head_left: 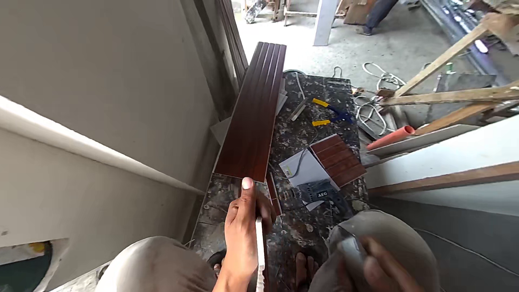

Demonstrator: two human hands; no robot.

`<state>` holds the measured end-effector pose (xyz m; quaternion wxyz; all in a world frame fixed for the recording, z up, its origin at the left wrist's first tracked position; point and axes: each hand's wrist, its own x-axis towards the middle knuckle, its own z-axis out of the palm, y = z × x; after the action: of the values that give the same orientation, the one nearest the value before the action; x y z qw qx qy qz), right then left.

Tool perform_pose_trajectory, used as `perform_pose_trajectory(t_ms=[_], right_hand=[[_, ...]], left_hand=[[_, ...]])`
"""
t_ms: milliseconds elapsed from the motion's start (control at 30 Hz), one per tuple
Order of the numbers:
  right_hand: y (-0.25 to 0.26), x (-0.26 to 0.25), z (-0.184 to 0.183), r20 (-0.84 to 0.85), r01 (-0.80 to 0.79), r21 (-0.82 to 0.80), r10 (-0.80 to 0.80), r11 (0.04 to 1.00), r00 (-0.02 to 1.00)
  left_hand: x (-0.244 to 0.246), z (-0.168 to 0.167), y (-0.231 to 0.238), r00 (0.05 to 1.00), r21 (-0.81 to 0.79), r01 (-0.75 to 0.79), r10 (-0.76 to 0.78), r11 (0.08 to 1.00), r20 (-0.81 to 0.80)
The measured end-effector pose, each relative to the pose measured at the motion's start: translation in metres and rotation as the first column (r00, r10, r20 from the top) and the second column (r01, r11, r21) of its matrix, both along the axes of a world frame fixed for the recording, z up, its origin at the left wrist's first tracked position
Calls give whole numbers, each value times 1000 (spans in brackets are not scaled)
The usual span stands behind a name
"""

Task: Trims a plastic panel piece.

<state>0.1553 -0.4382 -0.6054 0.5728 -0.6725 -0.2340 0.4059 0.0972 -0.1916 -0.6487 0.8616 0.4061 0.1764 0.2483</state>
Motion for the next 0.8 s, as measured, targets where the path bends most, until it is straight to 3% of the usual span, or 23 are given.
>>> perform_pose_trajectory(t_ms=[100, 233, 400, 633, 800], right_hand=[[19, 17, 7, 227, -135, 12, 129, 991, 965], [46, 24, 5, 434, -296, -13, 272, 955, 859], [58, 10, -8, 502, -347, -85, 341, 934, 795], [64, -3, -18, 513, -331, -100, 333, 938, 791], [68, -7, -22, 540, -286, -134, 312, 949, 782]], left_hand=[[-5, 1, -17, 996, 59, 46, -41, 997, -75], [-23, -10, -34, 984, 10, 37, -35, 999, -177], [-36, -21, -46, 983, -61, 16, -27, 998, -180], [-42, -24, -49, 983, -121, 37, -58, 992, -174], [-43, -27, -44, 970, -75, 63, -79, 995, -229]])
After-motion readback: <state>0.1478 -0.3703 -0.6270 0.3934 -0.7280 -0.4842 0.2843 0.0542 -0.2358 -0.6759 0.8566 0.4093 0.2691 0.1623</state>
